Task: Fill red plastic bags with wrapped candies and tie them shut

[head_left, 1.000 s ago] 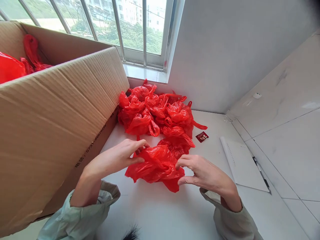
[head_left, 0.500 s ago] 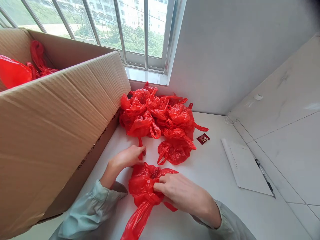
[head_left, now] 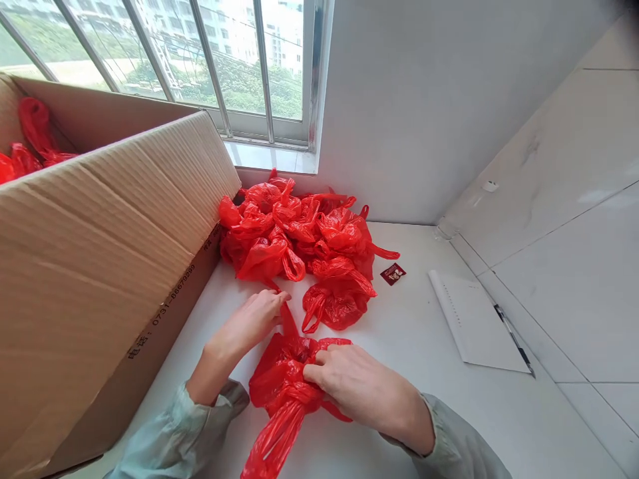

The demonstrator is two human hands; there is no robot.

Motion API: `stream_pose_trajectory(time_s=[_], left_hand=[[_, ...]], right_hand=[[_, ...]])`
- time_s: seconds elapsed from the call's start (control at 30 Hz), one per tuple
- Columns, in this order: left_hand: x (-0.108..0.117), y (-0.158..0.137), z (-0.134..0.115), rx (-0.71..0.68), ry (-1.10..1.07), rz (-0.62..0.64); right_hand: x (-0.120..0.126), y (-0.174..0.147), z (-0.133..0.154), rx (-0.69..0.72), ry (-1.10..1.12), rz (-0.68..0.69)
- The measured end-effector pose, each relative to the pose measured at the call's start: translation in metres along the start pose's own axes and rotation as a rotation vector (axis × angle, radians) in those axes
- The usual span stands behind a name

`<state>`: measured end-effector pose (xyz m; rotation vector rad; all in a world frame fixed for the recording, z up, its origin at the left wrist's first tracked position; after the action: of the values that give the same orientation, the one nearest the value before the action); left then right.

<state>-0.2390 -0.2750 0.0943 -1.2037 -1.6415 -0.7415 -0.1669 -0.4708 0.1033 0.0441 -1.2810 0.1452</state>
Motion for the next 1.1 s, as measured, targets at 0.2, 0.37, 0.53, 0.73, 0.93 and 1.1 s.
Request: stream_pose_trajectory(time_s=[0.2,0.37,0.53,0.73,0.93,1.1], left_hand=[[-0.001,0.017,-0.035,-0.284,-0.084,0.285],[-0.018,0.041,-0.053,-0.483,-0.172,0.432],[-0.038,0.069,-0.048,-0.463,-0.175,0.323],[-0.032,0.088,-0.037,-0.362,-0.225,0.203],[0.035,0.015,-0.05,-0.363,-0.358,0.18],[0.043,-0.025,-0.063,-0.36,-0.303,0.111]], right_hand=[[0.009,-0.006,0.001,-0.039,-0.042,0.012],[0.013,-0.009,0.001,-0.059,-0.092,0.014],[0.012,-0.008,-0.002,-0.06,-0.111,0.012],[0.027,-0.008,-0.018,-0.094,0.003,-0.032],[0.053,-0.007,-0.038,-0.219,0.188,-0.137],[0.053,-0.001,-0.042,-0.277,0.433,-0.273]])
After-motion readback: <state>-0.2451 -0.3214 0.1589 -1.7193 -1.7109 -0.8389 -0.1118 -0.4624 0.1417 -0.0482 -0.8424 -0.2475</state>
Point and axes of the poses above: each hand's wrist, its own y-axis towards the middle knuckle, its own x-axis out of the back of the hand, z = x × y, the point moved 3 cm from there along y, towards the middle knuckle
